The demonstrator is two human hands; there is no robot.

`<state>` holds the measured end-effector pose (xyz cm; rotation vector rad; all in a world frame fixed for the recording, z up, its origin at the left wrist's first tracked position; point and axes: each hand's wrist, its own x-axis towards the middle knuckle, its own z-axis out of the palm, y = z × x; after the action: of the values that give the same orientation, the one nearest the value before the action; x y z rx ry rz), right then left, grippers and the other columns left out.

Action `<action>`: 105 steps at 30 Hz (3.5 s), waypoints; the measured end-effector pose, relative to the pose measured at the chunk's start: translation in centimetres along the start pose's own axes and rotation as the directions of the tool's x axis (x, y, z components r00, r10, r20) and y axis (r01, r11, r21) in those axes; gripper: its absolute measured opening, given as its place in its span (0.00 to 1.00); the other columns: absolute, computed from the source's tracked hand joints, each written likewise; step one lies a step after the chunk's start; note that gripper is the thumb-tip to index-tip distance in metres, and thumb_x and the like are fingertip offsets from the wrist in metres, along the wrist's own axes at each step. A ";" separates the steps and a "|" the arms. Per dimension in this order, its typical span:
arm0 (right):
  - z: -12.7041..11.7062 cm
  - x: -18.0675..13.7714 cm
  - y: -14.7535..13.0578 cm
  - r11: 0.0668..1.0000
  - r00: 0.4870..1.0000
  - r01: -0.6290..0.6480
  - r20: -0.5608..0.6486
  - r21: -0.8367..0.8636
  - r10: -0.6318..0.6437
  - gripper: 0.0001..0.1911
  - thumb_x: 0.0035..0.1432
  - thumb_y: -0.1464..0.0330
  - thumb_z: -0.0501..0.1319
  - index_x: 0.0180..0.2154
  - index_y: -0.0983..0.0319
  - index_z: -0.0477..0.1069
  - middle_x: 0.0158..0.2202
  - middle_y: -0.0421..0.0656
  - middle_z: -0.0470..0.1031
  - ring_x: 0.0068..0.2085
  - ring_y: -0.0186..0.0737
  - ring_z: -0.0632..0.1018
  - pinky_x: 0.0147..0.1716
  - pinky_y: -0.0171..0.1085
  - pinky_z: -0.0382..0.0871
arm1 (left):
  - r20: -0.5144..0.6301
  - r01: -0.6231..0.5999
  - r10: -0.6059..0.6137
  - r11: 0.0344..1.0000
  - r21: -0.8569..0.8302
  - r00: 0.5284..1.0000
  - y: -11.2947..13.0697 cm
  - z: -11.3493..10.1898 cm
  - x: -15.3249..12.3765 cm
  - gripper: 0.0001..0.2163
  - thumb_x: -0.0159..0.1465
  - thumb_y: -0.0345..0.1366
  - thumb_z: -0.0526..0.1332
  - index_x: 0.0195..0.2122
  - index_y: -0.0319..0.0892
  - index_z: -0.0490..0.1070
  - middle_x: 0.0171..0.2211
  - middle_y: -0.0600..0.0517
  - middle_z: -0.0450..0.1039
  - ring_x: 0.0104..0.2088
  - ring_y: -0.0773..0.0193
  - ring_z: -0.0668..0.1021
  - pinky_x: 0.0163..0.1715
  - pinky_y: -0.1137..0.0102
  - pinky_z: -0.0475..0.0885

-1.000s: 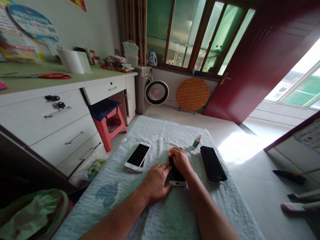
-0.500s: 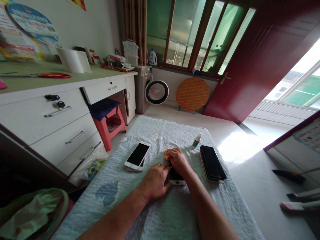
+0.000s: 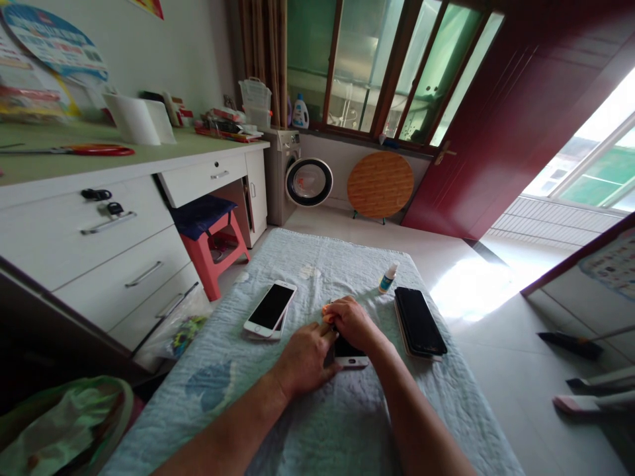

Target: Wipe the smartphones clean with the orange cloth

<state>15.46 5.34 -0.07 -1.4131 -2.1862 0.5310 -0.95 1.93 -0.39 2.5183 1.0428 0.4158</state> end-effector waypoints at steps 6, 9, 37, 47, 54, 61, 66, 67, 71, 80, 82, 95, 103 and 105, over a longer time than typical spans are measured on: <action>-0.2 -0.1 0.0 1.000 1.000 0.001 0.023 -0.013 -0.001 0.15 0.60 0.77 0.54 0.30 0.61 0.77 0.34 0.41 0.79 0.41 0.36 0.75 0.47 0.33 0.62 | 0.009 0.002 -0.002 0.999 0.038 1.000 0.3 0.2 -0.1 0.20 0.60 0.43 0.64 0.50 0.38 0.72 0.49 0.42 0.74 0.49 0.48 0.75 0.52 0.58 0.69; 0.3 0.1 0.3 1.000 0.999 0.002 -0.040 -0.026 -0.003 0.15 0.62 0.76 0.53 0.31 0.62 0.77 0.36 0.43 0.80 0.43 0.37 0.75 0.48 0.35 0.63 | 0.002 0.006 -0.006 0.999 0.050 1.000 0.6 0.2 -0.1 0.19 0.61 0.43 0.62 0.50 0.37 0.72 0.48 0.41 0.74 0.48 0.47 0.75 0.51 0.57 0.70; -0.4 0.2 3.2 0.827 0.890 -0.452 -0.233 -0.335 0.392 0.15 0.65 0.73 0.51 0.34 0.63 0.76 0.37 0.49 0.76 0.41 0.42 0.72 0.40 0.36 0.59 | -0.031 0.040 -0.038 0.999 0.037 0.999 0.8 0.8 -0.2 0.19 0.60 0.40 0.63 0.51 0.38 0.72 0.55 0.42 0.72 0.52 0.49 0.74 0.55 0.57 0.68; 0.7 0.2 2.3 0.936 0.972 -0.196 -0.184 -0.291 0.146 0.11 0.62 0.73 0.55 0.40 0.61 0.76 0.47 0.46 0.75 0.48 0.42 0.71 0.50 0.36 0.60 | -0.026 0.035 -0.034 0.999 0.042 0.999 0.8 0.7 -0.2 0.15 0.60 0.38 0.62 0.48 0.40 0.72 0.51 0.43 0.73 0.50 0.50 0.74 0.53 0.58 0.69; 1.0 0.5 1.7 0.966 0.986 -0.123 -0.137 -0.228 0.093 0.13 0.64 0.69 0.55 0.47 0.57 0.75 0.53 0.43 0.73 0.54 0.41 0.69 0.54 0.39 0.60 | -0.028 0.042 -0.041 0.998 0.053 0.999 1.1 0.4 -0.3 0.13 0.61 0.38 0.62 0.47 0.43 0.71 0.46 0.46 0.74 0.46 0.52 0.75 0.48 0.61 0.70; 1.2 0.7 1.5 0.985 0.993 -0.031 -0.118 -0.169 0.012 0.16 0.62 0.76 0.54 0.42 0.57 0.78 0.49 0.42 0.76 0.52 0.38 0.71 0.52 0.36 0.62 | -0.061 0.121 -0.115 0.987 0.102 0.991 2.1 0.3 -0.2 0.16 0.63 0.48 0.62 0.45 0.42 0.72 0.42 0.46 0.74 0.43 0.50 0.75 0.44 0.59 0.70; 0.9 0.8 0.9 0.978 0.995 -0.035 -0.102 -0.205 0.014 0.17 0.60 0.77 0.54 0.42 0.57 0.78 0.48 0.41 0.76 0.51 0.39 0.71 0.52 0.35 0.62 | -0.054 0.117 -0.111 0.984 0.134 0.992 2.3 0.4 -0.2 0.15 0.63 0.46 0.61 0.46 0.44 0.73 0.44 0.46 0.73 0.43 0.49 0.75 0.44 0.58 0.70; 0.8 0.7 0.9 0.974 0.994 -0.055 -0.106 -0.220 0.032 0.17 0.60 0.77 0.54 0.42 0.57 0.78 0.48 0.42 0.76 0.51 0.39 0.71 0.51 0.35 0.62 | -0.053 0.113 -0.106 0.984 0.140 0.993 2.2 0.5 -0.2 0.14 0.63 0.46 0.61 0.46 0.45 0.73 0.44 0.46 0.73 0.43 0.49 0.75 0.44 0.57 0.69; 0.5 0.5 1.3 0.942 0.978 -0.179 -0.155 -0.283 0.139 0.15 0.61 0.76 0.53 0.40 0.58 0.77 0.47 0.43 0.76 0.48 0.40 0.71 0.50 0.35 0.60 | -0.050 0.090 -0.084 0.987 0.136 0.995 1.8 0.2 -0.4 0.14 0.61 0.42 0.62 0.46 0.44 0.74 0.45 0.45 0.73 0.45 0.49 0.74 0.48 0.56 0.69; 0.3 0.4 2.2 0.883 0.937 -0.328 -0.238 -0.335 0.257 0.11 0.63 0.73 0.54 0.35 0.61 0.75 0.39 0.46 0.76 0.42 0.41 0.71 0.46 0.36 0.59 | -0.012 0.015 -0.014 0.999 0.038 1.000 0.2 -0.2 -0.5 0.14 0.59 0.37 0.63 0.46 0.40 0.73 0.51 0.43 0.72 0.51 0.51 0.73 0.54 0.61 0.68; 0.4 0.5 2.1 0.906 0.949 -0.289 -0.214 -0.309 0.230 0.11 0.62 0.74 0.54 0.36 0.61 0.75 0.40 0.45 0.76 0.43 0.41 0.71 0.46 0.36 0.59 | 0.003 0.009 -0.009 0.999 0.034 1.000 0.0 -0.2 -0.4 0.14 0.60 0.37 0.62 0.46 0.40 0.73 0.51 0.43 0.72 0.51 0.51 0.74 0.54 0.61 0.68; 1.5 1.1 2.2 0.971 0.984 -0.143 -0.137 -0.190 0.118 0.19 0.61 0.77 0.51 0.47 0.59 0.75 0.52 0.43 0.75 0.52 0.38 0.71 0.53 0.35 0.60 | 0.004 -0.001 0.000 0.996 0.084 1.000 0.2 -0.2 -0.4 0.11 0.60 0.36 0.62 0.45 0.42 0.73 0.50 0.44 0.73 0.50 0.51 0.74 0.54 0.58 0.68; 0.2 0.5 3.0 0.901 0.938 -0.325 -0.217 -0.288 0.270 0.16 0.60 0.77 0.52 0.40 0.59 0.77 0.41 0.46 0.76 0.43 0.41 0.72 0.46 0.35 0.60 | 0.003 0.011 -0.012 0.996 0.093 1.000 0.1 0.0 -0.6 0.13 0.58 0.36 0.63 0.45 0.43 0.72 0.51 0.44 0.73 0.51 0.50 0.74 0.54 0.58 0.67; 0.0 0.4 3.4 0.886 0.915 -0.374 -0.266 -0.275 0.304 0.16 0.60 0.78 0.52 0.39 0.60 0.77 0.40 0.46 0.76 0.42 0.42 0.71 0.45 0.35 0.60 | 0.002 0.005 -0.006 0.995 0.097 1.000 0.0 0.0 -0.6 0.14 0.58 0.36 0.63 0.46 0.42 0.72 0.52 0.43 0.72 0.51 0.50 0.74 0.54 0.58 0.67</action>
<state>17.85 7.02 -1.90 -1.9520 -1.9160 0.1227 -1.31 1.50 -0.43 2.5998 1.0939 0.3689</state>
